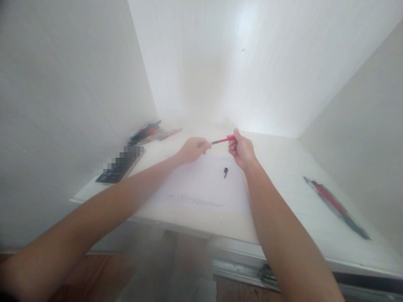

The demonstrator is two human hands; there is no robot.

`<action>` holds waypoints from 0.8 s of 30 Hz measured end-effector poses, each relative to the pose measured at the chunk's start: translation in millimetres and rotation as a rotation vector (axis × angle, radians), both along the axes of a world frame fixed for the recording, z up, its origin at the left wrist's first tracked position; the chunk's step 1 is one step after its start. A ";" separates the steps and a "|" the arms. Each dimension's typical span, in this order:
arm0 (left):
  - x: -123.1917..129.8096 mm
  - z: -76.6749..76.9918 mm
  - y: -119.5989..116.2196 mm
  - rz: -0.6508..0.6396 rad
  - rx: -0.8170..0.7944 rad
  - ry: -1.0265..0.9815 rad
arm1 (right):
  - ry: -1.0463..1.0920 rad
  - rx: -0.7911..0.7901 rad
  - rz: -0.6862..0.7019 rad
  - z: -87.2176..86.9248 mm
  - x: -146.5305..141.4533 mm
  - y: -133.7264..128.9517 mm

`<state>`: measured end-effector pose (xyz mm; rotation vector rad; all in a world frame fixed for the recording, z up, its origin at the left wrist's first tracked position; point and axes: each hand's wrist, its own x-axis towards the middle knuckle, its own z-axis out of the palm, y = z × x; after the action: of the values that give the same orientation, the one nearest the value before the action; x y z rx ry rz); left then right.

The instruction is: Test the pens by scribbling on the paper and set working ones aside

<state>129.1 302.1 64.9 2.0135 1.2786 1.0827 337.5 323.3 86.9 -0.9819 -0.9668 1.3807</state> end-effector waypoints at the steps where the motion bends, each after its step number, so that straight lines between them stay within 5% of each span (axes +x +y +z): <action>1: -1.1 -2.4 0.9 0.029 0.087 0.052 | 0.006 -0.004 -0.023 -1.3 1.9 2.4; 5: -6.6 -11.1 6.7 0.069 0.271 0.188 | 0.008 -0.019 -0.040 -5.5 5.8 8.3; 9: -10.0 -11.0 10.3 0.070 0.275 0.258 | -0.008 -0.041 -0.018 -6.7 5.9 9.5; 19: -4.7 7.5 2.4 0.063 -0.264 -0.188 | -0.159 0.069 0.112 -11.5 15.8 10.9; 24: -7.2 9.5 1.6 0.100 -0.275 -0.160 | -0.357 0.151 0.128 -18.9 24.7 15.1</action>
<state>121.9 303.7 74.4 1.6432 1.3734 1.0270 362.2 338.4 68.0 -1.0876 -1.4001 1.2368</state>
